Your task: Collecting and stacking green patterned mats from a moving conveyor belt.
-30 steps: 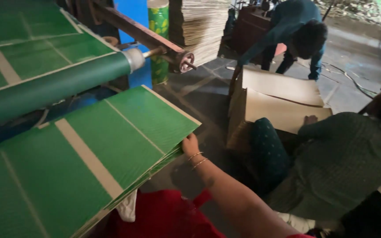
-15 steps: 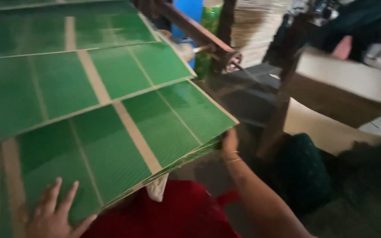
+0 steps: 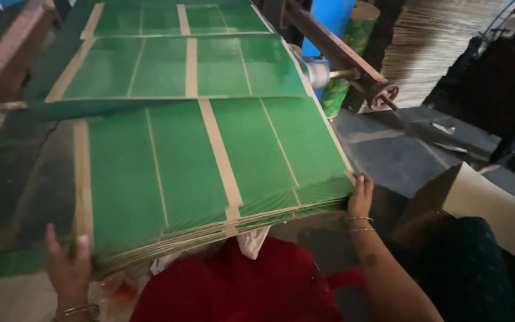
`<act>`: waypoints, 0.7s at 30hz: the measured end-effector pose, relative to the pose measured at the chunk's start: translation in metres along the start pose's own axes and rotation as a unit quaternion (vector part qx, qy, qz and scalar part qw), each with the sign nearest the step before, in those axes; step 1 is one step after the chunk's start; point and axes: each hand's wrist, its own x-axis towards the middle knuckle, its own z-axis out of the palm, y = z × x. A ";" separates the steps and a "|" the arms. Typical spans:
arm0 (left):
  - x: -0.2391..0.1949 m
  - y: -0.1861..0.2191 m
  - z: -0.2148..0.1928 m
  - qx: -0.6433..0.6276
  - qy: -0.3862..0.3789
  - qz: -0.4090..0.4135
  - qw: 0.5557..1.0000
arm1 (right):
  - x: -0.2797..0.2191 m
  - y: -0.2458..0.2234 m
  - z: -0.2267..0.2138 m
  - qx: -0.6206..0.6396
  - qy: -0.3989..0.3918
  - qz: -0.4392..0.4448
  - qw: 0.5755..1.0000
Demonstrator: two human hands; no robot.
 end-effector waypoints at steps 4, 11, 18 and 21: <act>-0.002 0.010 -0.011 -0.197 -0.014 -0.084 0.977 | -0.003 -0.018 0.005 -0.050 -0.006 0.125 0.991; -0.002 0.022 -0.004 -0.225 0.079 -0.206 0.949 | -0.001 0.005 0.003 0.052 -0.049 0.064 0.995; -0.006 0.026 -0.004 -0.196 0.141 -0.128 0.962 | 0.005 0.024 0.002 -0.005 -0.023 0.007 1.000; -0.009 -0.008 0.015 -0.126 0.177 -0.081 0.973 | 0.004 0.018 0.004 -0.039 -0.007 -0.038 0.999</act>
